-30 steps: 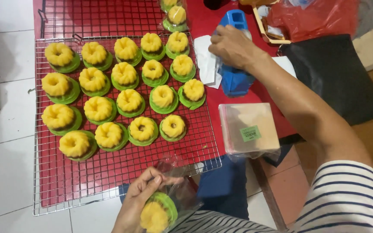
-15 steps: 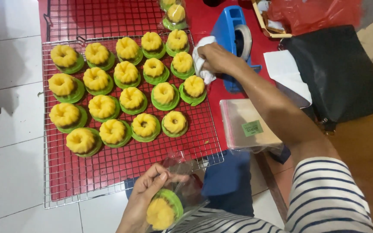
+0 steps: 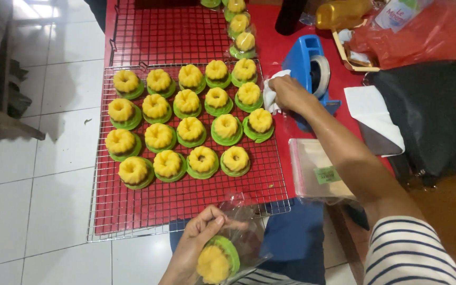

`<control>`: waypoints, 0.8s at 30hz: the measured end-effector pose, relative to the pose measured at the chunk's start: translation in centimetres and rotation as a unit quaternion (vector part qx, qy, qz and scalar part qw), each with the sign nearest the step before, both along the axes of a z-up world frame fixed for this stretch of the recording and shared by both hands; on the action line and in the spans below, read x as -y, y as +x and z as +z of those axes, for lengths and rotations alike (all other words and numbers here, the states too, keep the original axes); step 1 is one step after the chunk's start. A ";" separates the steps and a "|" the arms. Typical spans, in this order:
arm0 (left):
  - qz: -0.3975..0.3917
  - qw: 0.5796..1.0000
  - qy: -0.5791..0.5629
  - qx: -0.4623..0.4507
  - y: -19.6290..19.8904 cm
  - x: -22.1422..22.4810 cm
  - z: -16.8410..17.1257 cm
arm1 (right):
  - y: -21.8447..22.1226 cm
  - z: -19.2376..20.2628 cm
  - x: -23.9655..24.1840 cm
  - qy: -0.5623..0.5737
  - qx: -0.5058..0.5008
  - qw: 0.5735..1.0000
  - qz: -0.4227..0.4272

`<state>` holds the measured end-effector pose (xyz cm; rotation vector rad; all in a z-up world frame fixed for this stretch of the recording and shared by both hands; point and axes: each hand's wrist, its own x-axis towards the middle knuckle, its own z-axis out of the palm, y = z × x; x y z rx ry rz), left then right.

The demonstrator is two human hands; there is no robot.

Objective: Packaging individual small cakes into plastic bags and sealing them with tape.

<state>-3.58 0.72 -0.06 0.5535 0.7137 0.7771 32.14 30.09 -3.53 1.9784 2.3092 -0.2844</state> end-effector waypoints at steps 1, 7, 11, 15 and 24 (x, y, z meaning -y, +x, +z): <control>0.001 1.000 -0.006 0.001 0.1 0.1 0.1 | 0.6 -0.5 -0.3 0.036 -0.011 0.999 0.014; 0.029 0.998 -0.054 0.001 -0.1 -0.1 -0.1 | 2.9 -2.7 -0.8 0.135 0.074 0.982 0.108; 0.067 0.995 -0.066 0.018 -0.1 -0.6 0.4 | 0.0 2.3 2.8 0.180 0.061 0.981 0.040; 0.096 0.995 -0.002 0.035 -0.3 -0.5 1.5 | -1.3 4.6 6.4 0.287 0.020 0.955 0.069; 0.135 0.980 0.148 0.024 0.5 -1.4 2.3 | -8.1 13.4 19.5 0.172 -0.399 0.891 0.132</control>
